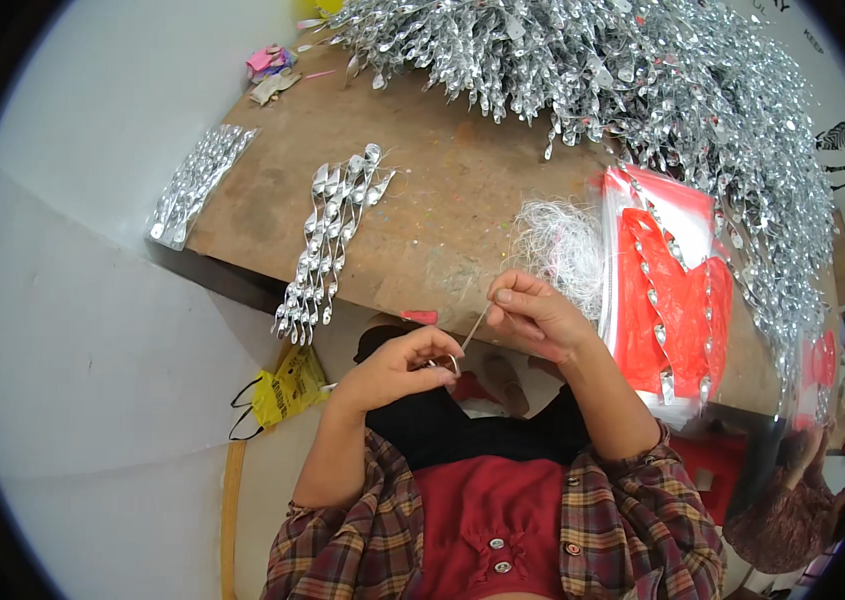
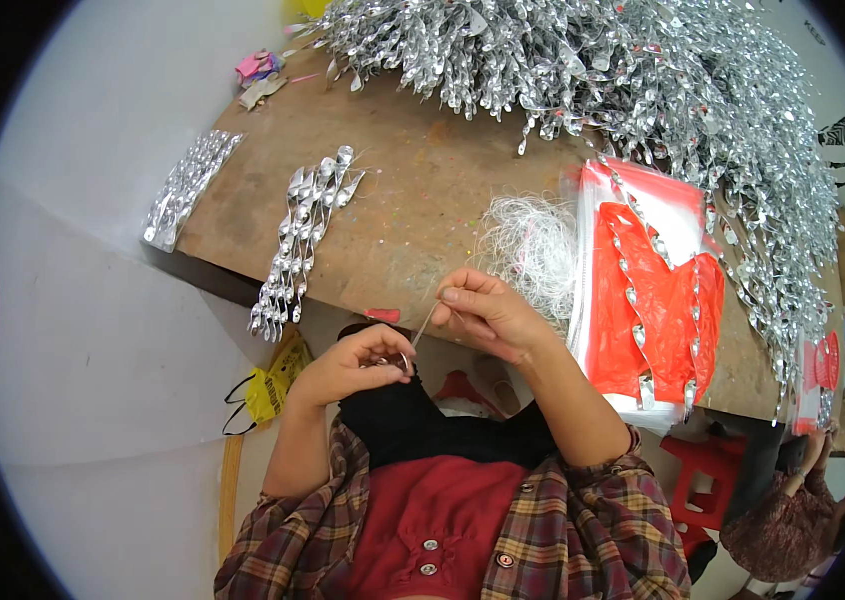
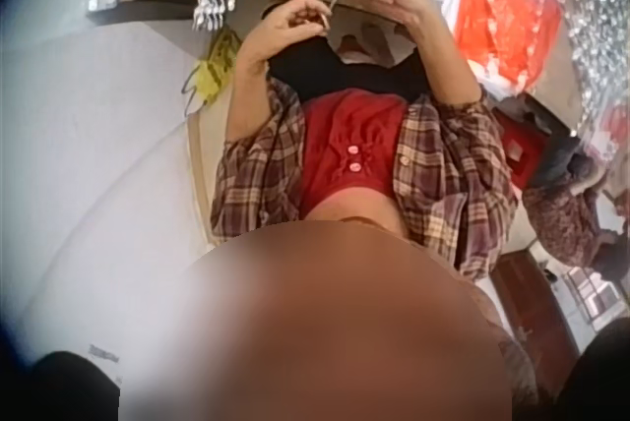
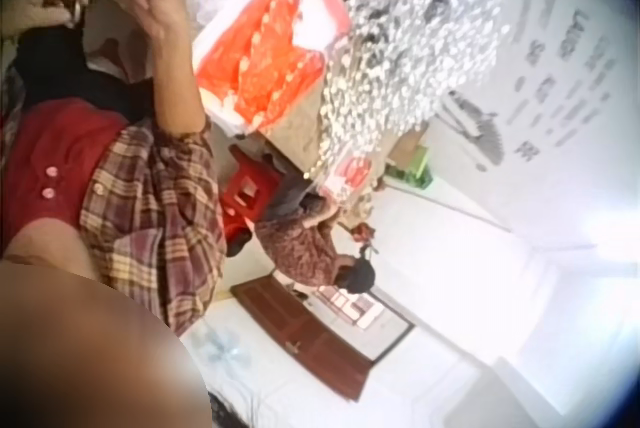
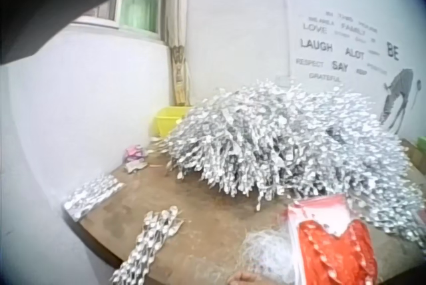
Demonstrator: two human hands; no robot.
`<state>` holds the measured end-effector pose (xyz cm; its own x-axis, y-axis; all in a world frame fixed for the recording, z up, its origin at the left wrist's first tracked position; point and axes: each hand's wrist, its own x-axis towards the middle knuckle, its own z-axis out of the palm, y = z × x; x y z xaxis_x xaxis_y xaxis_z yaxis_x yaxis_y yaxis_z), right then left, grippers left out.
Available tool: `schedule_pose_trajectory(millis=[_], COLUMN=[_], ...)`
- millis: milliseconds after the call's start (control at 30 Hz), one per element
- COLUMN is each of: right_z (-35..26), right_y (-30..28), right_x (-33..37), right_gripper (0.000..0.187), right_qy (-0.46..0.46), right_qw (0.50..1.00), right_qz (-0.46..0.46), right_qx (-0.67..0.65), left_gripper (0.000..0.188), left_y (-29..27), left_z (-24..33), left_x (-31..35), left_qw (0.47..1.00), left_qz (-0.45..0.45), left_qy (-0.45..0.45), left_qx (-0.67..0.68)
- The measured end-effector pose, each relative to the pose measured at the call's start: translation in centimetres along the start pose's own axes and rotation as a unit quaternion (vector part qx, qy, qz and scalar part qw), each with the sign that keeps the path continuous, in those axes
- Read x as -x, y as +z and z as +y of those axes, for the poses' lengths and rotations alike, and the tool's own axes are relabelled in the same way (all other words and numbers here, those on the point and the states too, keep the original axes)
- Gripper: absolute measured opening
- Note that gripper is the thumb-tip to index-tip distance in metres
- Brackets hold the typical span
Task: Packaging silver tinsel decorations into plastic bags and attaching small clips or hooks.
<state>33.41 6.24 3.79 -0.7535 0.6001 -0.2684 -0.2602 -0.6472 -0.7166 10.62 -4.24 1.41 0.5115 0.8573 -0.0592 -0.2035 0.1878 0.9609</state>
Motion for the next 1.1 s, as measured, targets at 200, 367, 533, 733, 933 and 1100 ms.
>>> schedule_pose_trajectory(millis=[200, 367, 533, 733, 933, 1100], right_z=[0.7, -0.3, -0.7, -1.5, -0.1, 1.0], right_y=[0.6, 0.6, 0.1, 2.8, 4.0, 3.1], right_x=[0.1, 0.8, 1.1, 2.1, 1.9, 1.5], right_gripper=[0.010, 0.015, 0.023, 0.019, 0.015, 0.011], right_qy=[0.023, 0.028, 0.003, -0.311, -0.310, -0.215], right_qw=[0.999, 0.999, 0.998, 0.689, 0.655, 0.879], right_qz=[-0.030, -0.010, 0.005, 0.176, 0.092, 0.161], right_qx=[0.010, 0.040, 0.055, 0.630, 0.683, 0.393], left_gripper=[0.024, 0.016, 0.012, 0.011, 0.011, 0.013], left_y=[2.6, 3.7, 4.3, 4.8, 5.1, 4.9], left_z=[1.3, 1.1, 1.3, 1.2, 0.9, 0.6], left_x=[-2.1, -2.8, -2.9, -3.5, -3.7, -3.6], left_qw=[0.985, 0.971, 0.959, 0.931, 0.940, 0.940], left_qz=[0.124, 0.239, 0.278, 0.345, 0.324, 0.321], left_qy=[-0.013, 0.027, 0.034, 0.041, 0.061, 0.085], left_qx=[0.117, -0.004, -0.047, -0.114, -0.088, -0.075])
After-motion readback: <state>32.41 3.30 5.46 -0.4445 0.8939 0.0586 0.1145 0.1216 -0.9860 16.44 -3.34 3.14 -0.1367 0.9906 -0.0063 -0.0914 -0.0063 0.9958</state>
